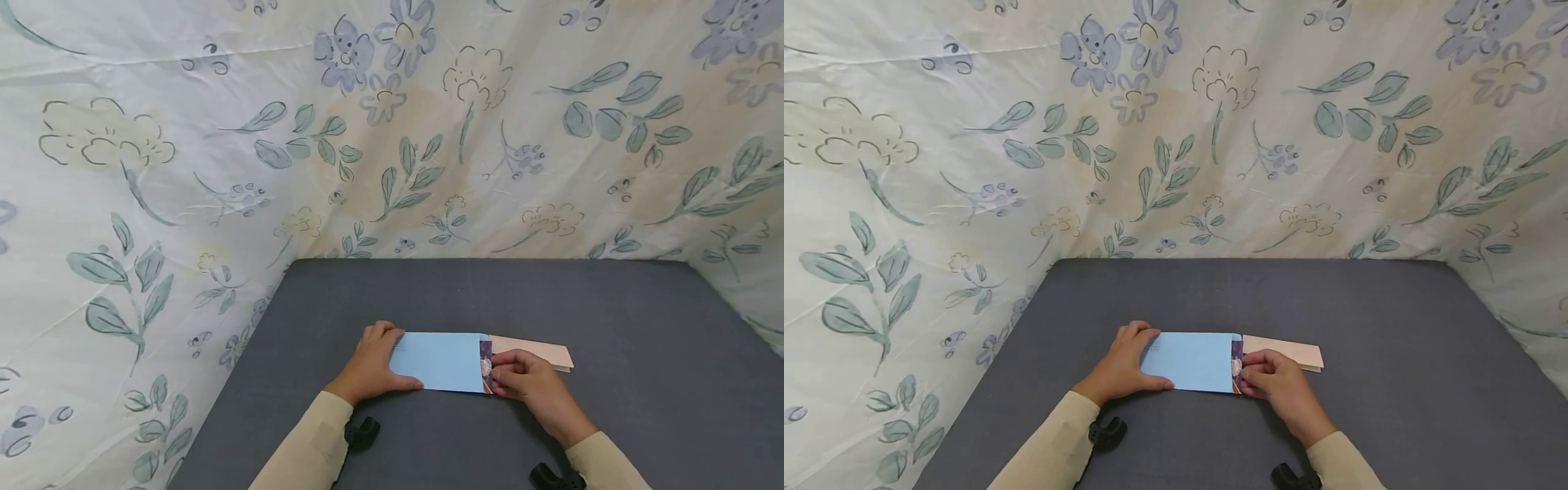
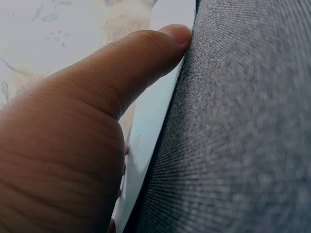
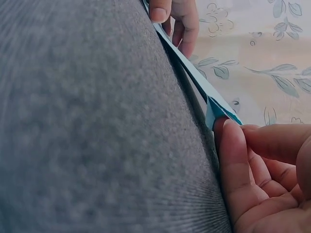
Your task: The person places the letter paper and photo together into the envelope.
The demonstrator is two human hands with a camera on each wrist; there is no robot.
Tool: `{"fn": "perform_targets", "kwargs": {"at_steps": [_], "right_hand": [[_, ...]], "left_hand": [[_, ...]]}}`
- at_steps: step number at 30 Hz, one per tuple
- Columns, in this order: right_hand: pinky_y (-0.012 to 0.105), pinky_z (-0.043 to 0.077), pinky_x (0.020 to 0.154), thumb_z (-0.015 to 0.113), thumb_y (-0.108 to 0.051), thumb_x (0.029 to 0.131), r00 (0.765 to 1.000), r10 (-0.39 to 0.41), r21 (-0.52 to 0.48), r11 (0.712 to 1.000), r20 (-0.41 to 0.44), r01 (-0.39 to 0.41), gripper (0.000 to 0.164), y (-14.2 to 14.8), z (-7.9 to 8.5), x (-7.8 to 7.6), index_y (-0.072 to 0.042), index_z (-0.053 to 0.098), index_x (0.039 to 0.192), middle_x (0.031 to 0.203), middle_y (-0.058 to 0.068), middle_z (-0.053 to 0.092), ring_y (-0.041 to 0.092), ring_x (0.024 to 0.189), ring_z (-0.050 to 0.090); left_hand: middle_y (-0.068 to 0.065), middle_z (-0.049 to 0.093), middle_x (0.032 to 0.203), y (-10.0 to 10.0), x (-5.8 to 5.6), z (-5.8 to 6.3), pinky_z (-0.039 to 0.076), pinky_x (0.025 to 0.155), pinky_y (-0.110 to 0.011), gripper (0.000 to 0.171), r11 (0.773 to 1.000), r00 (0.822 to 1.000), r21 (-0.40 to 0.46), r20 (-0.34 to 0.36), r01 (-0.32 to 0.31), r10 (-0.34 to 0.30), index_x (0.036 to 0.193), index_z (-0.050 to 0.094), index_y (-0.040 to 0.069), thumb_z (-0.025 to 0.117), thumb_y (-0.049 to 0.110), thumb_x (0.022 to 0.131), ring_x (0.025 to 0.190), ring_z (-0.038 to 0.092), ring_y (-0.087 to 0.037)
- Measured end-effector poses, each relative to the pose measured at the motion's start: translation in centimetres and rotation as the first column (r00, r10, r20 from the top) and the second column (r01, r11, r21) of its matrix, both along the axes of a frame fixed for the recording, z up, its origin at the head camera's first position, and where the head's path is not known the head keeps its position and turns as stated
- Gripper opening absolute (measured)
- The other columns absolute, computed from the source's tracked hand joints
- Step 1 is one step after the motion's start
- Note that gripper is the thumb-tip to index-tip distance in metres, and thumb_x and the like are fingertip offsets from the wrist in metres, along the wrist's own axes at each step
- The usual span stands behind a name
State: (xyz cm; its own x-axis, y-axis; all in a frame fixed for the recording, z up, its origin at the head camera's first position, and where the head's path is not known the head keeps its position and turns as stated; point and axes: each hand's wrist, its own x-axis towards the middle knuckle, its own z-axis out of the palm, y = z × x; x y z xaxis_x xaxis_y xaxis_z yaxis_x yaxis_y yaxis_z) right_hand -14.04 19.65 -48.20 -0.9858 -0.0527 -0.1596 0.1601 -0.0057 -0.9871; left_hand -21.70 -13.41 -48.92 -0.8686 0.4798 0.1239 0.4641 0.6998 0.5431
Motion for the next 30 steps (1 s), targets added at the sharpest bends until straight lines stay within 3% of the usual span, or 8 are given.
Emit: {"fn": "perform_targets", "kwargs": {"at_steps": [15,30], "right_hand": [[0.032,0.062,0.076,0.072,0.002,0.103,1.000,-0.020,0.063,0.998,-0.020,0.021,0.027,-1.3,-0.1,0.7,0.012,0.065,0.127,0.102,0.016,0.072,0.023,0.088,0.074],[0.034,0.059,0.068,0.073,-0.002,0.103,1.000,0.005,0.133,0.991,-0.015,-0.003,0.027,-0.9,-0.3,-0.3,0.008,0.067,0.127,0.099,0.015,0.072,0.028,0.083,0.071]], "left_hand": [[-0.004,0.047,0.150,-0.2,0.4,-0.1,0.043,0.113,-0.051,0.106,1.000,0.999,-0.024,-0.031,0.007,-0.008,0.157,0.057,0.011,0.094,0.068,0.076,0.138,0.040,-0.025],[-0.004,0.047,0.151,0.8,0.2,-0.5,0.042,0.113,-0.051,0.106,0.999,0.998,-0.030,-0.054,-0.014,0.012,0.156,0.057,0.011,0.093,0.070,0.075,0.138,0.041,-0.024]]}}
